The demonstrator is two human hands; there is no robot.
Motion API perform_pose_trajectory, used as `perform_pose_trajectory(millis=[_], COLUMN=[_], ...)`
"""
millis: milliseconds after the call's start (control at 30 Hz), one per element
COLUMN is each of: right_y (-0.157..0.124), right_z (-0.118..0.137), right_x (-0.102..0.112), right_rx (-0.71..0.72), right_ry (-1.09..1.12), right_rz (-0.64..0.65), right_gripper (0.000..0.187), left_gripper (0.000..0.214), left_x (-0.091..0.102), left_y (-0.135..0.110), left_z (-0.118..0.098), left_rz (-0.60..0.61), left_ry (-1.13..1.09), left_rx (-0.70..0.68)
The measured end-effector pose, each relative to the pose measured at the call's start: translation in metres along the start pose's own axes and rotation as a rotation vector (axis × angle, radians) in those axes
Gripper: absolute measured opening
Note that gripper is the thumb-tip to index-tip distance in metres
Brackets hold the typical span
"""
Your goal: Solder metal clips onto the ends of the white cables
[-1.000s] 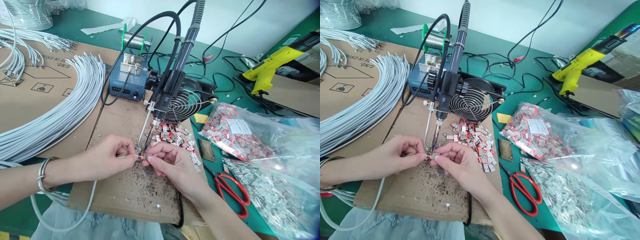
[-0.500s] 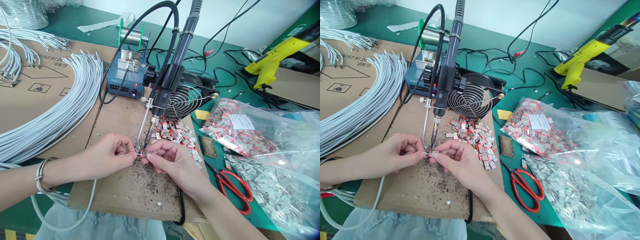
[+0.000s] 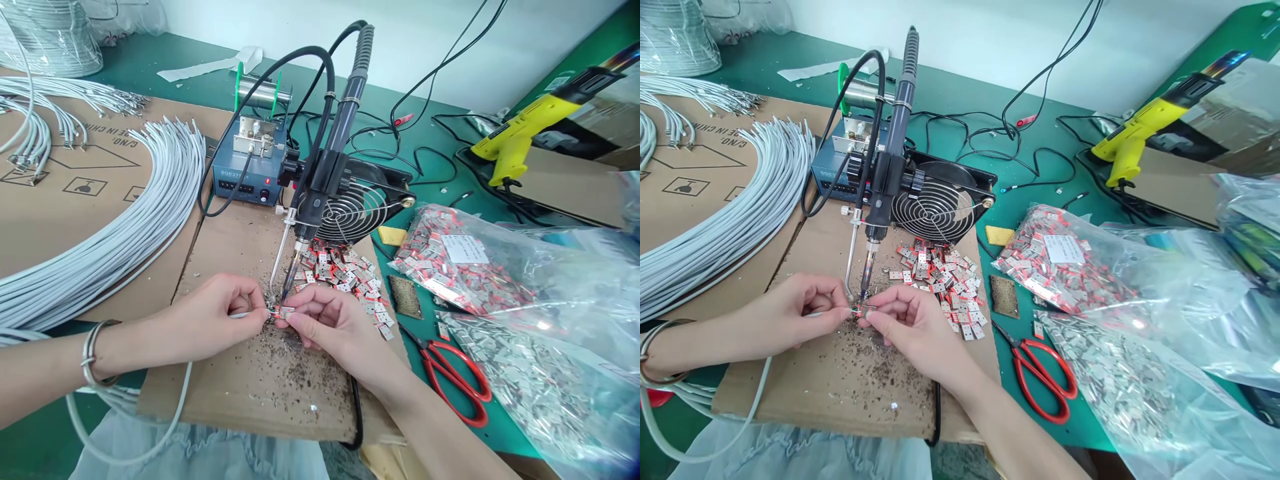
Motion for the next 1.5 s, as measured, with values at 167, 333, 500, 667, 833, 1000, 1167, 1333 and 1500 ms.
perform_pose_trajectory(millis=[167,333,500,667,833,1000,1167,1333,1500], right_y=[-0.001,-0.002,0.0,0.0,-0.001,0.0,0.0,-0.002,0.001], right_z=[-0.001,-0.002,-0.002,-0.002,-0.002,-0.003,-0.003,-0.003,-0.001], right_x=[0.002,0.003,0.002,0.002,0.002,0.002,0.003,0.003,0.001], right_rx=[0.009,0.014,0.01,0.007,0.016,0.025,0.031,0.03,0.003], right_ry=[0.012,0.007,0.007,0.016,0.026,0.023,0.0,-0.024,-0.073], right_rz=[0.022,0.02,0.019,0.027,0.031,0.028,0.022,0.006,-0.029], right_gripper=[0.018,0.019,0.018,0.018,0.017,0.018,0.018,0.019,0.024], left_gripper=[0.012,0.012,0.013,0.014,0.014,0.013,0.014,0.015,0.015], left_x=[-0.002,-0.002,-0.003,-0.004,-0.003,-0.004,-0.004,-0.005,-0.003], left_y=[-0.002,0.0,0.003,0.002,0.003,0.003,0.002,0.004,0.005], left_z=[0.0,0.002,0.008,0.007,0.01,0.011,0.012,0.014,0.017], left_rz=[-0.011,-0.016,-0.031,-0.02,-0.019,-0.022,-0.025,-0.038,-0.035], left_ry=[-0.006,-0.014,-0.014,-0.03,-0.042,-0.044,-0.053,-0.041,-0.019], left_rx=[-0.034,-0.041,-0.074,-0.058,-0.072,-0.09,-0.11,-0.131,-0.135])
Point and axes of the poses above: each hand's wrist, its own y-axis towards the middle knuckle, its own x-axis out of the back of the hand, z = x × y, the point moved 2 cm from there along y, towards the middle knuckle, and after that the axes turned 5 degrees about z, right-handed, at the moved point
